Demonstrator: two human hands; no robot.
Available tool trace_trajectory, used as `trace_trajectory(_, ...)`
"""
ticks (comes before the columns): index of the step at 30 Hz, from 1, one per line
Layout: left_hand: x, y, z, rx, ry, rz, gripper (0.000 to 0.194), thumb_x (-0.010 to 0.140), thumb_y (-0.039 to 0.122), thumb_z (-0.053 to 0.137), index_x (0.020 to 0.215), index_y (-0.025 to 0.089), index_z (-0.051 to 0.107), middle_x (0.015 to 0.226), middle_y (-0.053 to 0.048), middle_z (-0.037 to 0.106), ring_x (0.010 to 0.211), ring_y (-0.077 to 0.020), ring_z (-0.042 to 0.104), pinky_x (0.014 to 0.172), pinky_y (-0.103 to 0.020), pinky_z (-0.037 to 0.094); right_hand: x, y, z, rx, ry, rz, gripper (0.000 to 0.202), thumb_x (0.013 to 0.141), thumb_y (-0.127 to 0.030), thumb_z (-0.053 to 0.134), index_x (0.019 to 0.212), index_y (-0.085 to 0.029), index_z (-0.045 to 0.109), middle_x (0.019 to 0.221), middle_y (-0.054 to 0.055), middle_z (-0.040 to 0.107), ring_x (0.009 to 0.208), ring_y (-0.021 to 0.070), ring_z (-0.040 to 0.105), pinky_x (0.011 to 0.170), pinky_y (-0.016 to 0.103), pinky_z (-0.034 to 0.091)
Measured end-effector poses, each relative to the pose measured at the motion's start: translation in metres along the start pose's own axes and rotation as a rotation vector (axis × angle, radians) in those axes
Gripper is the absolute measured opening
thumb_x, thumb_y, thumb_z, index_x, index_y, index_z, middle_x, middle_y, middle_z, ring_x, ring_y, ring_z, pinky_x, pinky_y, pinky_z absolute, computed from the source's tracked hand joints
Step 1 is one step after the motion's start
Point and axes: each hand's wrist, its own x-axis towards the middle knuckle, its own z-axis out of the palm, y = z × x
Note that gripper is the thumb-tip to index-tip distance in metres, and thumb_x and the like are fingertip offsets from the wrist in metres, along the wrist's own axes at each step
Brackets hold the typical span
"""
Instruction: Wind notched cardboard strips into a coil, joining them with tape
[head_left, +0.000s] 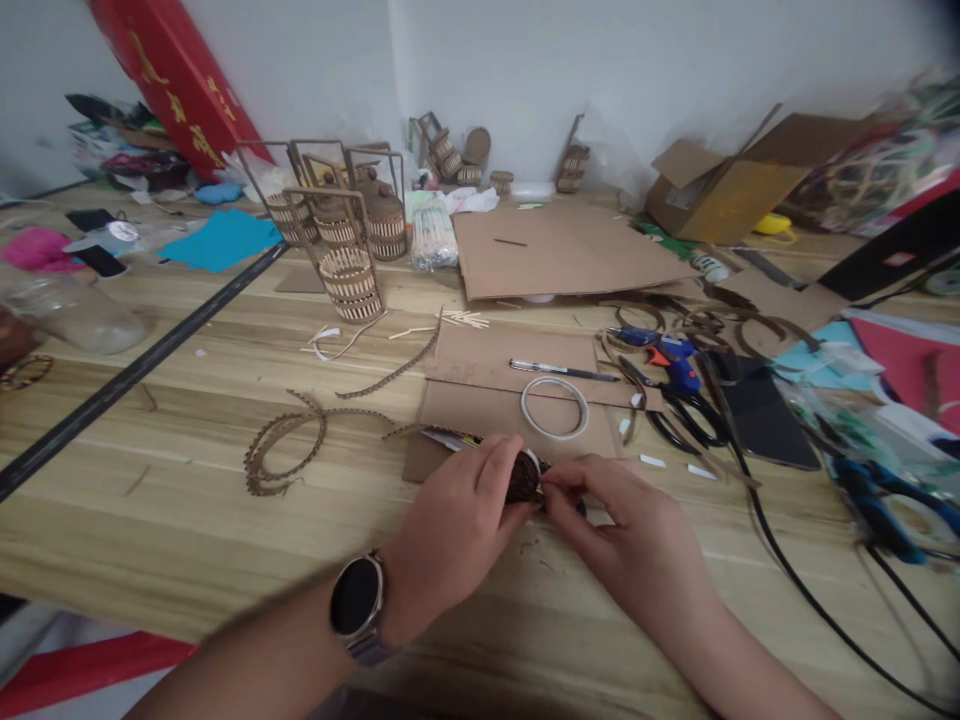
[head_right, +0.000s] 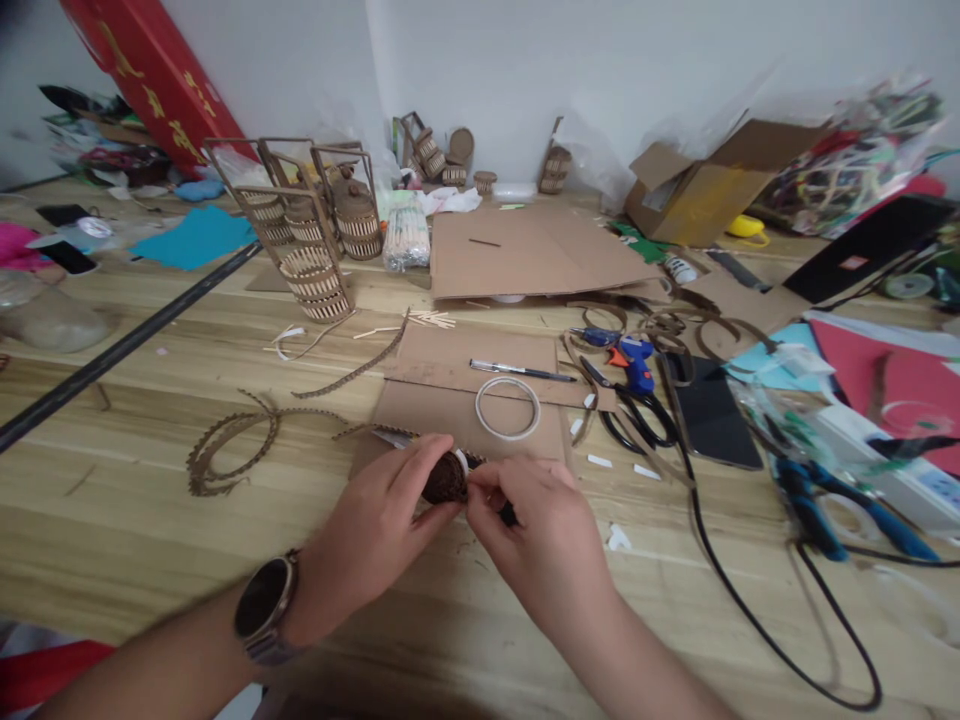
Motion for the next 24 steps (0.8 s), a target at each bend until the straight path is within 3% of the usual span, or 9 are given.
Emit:
trace_trajectory(8,0.001,-0.001,0.001,-0.044,-0.035,0.009,0.054,0.079,0.011,0.073,0.125,0.011,0.044,0.117,-0.018,0.067,0.102,-0.0306,0.068,0.086,-0.043,0.059,0.004,0.001,-0.001,-0.058,-0.040,-0.073,0.014,0.081,-0.014,0.051,0.070,-0.020,0.058,0.057,-0.003,0.059,0.052,0.0147,0.056,0.058,0.028,0.040)
trace_trajectory(13,0.001,-0.002,-0.001,-0.109,-0.054,-0.005,0.058,0.077,0.010,0.076,0.125,0.013,0.045,0.119,-0.015,0.067,0.105,-0.0299,0.066,0.089,-0.043,0.057,0.008,0.005,-0.009,-0.072,-0.057,-0.022,0.015,0.079,-0.015,0.051,0.067,-0.021,0.057,0.055,-0.003,0.059,0.050,0.0145,0.055,0.057,0.027,0.039)
trace_trajectory(16,0.000,-0.002,-0.002,-0.157,-0.076,-0.035,0.055,0.078,0.010,0.074,0.125,0.016,0.045,0.118,-0.012,0.068,0.105,-0.0280,0.067,0.090,-0.042,0.057,0.013,0.016,-0.021,-0.144,0.003,0.019,0.015,0.081,-0.020,0.051,0.069,-0.022,0.059,0.056,-0.002,0.063,0.052,0.0160,0.058,0.057,0.028,0.040)
trace_trajectory(18,0.000,-0.002,-0.003,-0.188,-0.079,-0.057,0.054,0.079,0.008,0.072,0.125,0.019,0.046,0.120,-0.011,0.067,0.107,-0.0269,0.066,0.092,-0.042,0.056,0.018,0.029,-0.034,-0.195,0.054,0.093,0.014,0.080,-0.024,0.053,0.070,-0.023,0.061,0.059,0.000,0.065,0.052,0.0170,0.059,0.056,0.028,0.039)
trace_trajectory(21,0.001,-0.003,-0.005,-0.222,-0.075,-0.078,0.055,0.078,0.006,0.069,0.125,0.021,0.045,0.123,-0.010,0.066,0.111,-0.0260,0.065,0.095,-0.042,0.054,0.022,0.056,-0.058,-0.264,-0.004,0.319,0.010,0.076,-0.024,0.062,0.066,-0.024,0.062,0.059,0.001,0.066,0.046,0.0157,0.056,0.049,0.028,0.036)
trace_trajectory(24,0.002,-0.003,-0.005,-0.241,-0.069,-0.075,0.055,0.077,0.005,0.069,0.125,0.020,0.046,0.123,-0.010,0.066,0.112,-0.0255,0.065,0.095,-0.041,0.054,0.023,0.083,-0.077,-0.313,-0.180,0.503,0.006,0.071,-0.025,0.072,0.067,-0.025,0.067,0.059,0.001,0.067,0.049,0.0178,0.059,0.049,0.028,0.037)
